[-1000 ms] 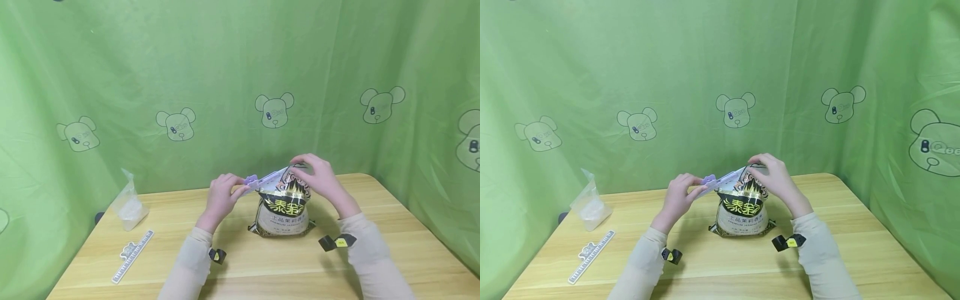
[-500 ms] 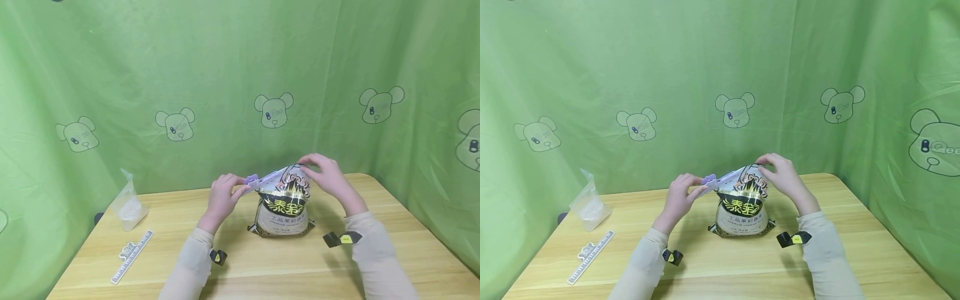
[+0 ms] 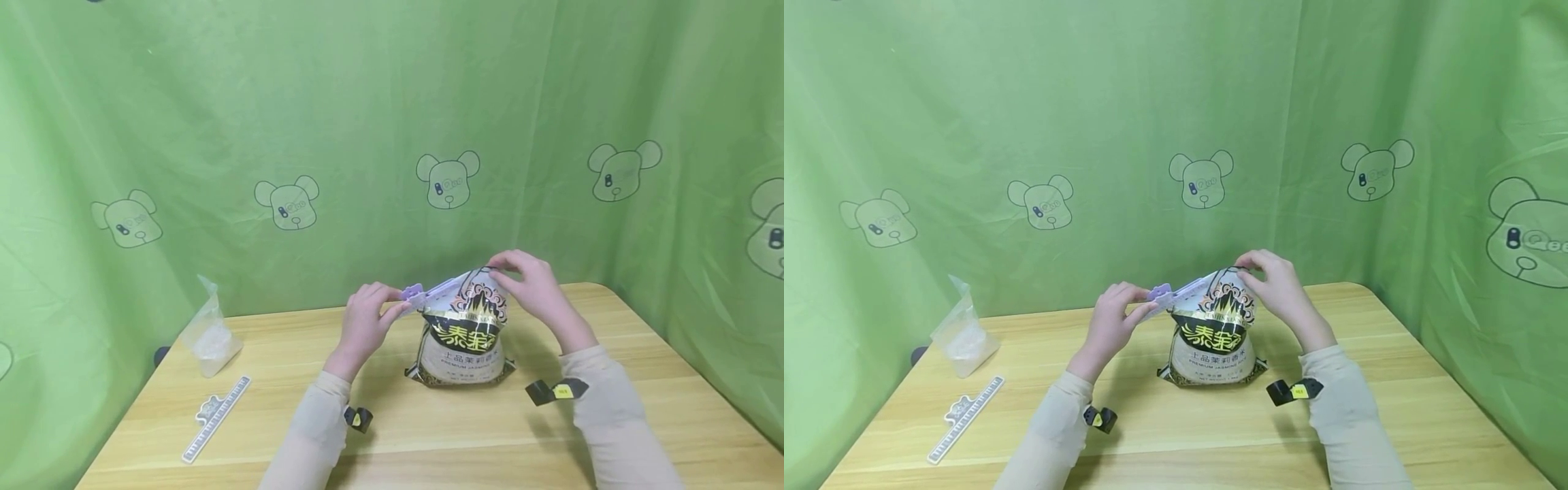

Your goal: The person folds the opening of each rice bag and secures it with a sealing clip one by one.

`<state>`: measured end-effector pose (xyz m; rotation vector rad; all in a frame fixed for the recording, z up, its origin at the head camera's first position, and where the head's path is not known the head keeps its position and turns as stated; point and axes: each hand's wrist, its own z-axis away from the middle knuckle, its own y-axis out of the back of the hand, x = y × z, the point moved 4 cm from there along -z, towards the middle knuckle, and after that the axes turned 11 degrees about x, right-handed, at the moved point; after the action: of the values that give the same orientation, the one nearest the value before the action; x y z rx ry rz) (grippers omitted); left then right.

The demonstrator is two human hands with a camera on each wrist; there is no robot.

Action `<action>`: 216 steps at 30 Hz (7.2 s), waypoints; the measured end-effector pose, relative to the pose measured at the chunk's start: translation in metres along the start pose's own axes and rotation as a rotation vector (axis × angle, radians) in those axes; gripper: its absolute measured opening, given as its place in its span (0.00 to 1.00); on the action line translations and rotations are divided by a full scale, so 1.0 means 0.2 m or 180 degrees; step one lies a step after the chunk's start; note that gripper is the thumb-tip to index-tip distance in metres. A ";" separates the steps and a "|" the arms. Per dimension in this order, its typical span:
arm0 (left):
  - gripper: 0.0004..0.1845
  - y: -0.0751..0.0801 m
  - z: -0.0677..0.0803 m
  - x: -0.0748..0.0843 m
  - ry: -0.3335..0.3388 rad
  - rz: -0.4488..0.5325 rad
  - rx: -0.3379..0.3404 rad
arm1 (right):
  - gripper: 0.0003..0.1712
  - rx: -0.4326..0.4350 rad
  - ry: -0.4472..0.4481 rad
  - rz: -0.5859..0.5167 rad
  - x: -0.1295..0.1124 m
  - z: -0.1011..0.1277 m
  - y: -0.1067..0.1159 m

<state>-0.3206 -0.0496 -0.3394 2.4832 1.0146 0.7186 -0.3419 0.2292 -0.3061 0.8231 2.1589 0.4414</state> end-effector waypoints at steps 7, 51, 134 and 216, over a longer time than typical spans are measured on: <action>0.14 -0.01 -0.01 0.00 0.0009 0.0005 -0.0035 | 0.11 0.0017 -0.0029 0.0051 0.00 0.00 0.00; 0.14 -0.09 -0.08 0.09 0.0083 0.0115 -0.0081 | 0.09 0.0094 -0.0058 0.0043 -0.01 -0.01 -0.01; 0.13 -0.15 -0.10 0.24 0.0119 -0.0181 0.0175 | 0.14 -0.0172 -0.0339 0.0069 0.06 0.00 0.02; 0.16 0.59 -0.03 -0.51 0.1910 0.0522 0.1186 | 0.12 0.0929 0.0796 -0.0595 -0.39 0.09 0.05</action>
<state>-0.3231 -0.2025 -0.3073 2.7508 1.2404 1.5125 -0.2855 0.1850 -0.2709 0.7423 2.5475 0.1396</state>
